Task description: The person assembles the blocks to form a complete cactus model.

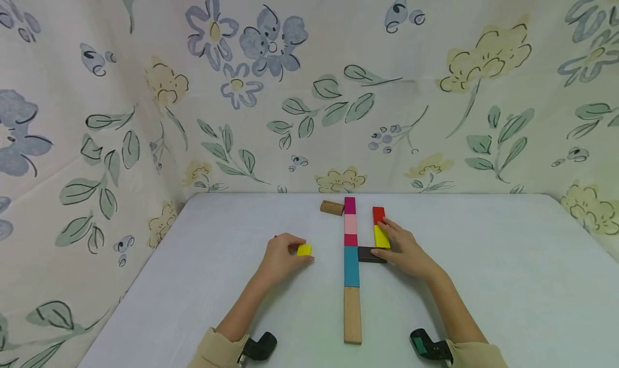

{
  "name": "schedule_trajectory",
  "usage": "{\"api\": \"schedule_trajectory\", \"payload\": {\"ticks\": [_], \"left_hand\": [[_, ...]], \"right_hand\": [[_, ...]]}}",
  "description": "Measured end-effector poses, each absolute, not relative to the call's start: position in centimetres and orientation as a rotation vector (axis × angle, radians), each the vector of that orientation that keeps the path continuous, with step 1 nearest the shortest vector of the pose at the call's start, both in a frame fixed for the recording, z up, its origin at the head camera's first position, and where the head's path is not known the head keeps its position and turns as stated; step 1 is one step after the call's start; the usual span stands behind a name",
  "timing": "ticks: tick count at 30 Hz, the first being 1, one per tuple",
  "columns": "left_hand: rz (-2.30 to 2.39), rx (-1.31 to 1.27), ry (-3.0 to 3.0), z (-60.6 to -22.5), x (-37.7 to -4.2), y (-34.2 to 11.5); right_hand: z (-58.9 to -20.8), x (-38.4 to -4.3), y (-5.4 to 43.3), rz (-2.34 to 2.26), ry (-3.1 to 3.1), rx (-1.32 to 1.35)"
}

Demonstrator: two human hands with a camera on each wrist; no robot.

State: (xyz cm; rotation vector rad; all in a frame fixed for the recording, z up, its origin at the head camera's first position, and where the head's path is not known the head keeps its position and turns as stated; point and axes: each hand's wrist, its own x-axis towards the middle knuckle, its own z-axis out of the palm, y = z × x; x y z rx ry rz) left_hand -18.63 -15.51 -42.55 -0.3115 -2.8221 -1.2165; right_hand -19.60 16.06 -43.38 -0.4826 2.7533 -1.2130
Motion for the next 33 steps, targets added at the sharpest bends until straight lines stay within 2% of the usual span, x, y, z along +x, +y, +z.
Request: {"api": "schedule_trajectory", "payload": {"ticks": [33], "left_hand": [[-1.321,-0.340,-2.772,-42.3,-18.4,-13.9]], "right_hand": [[-43.3,-19.7,16.2,-1.219,2.733,-0.471]]}}
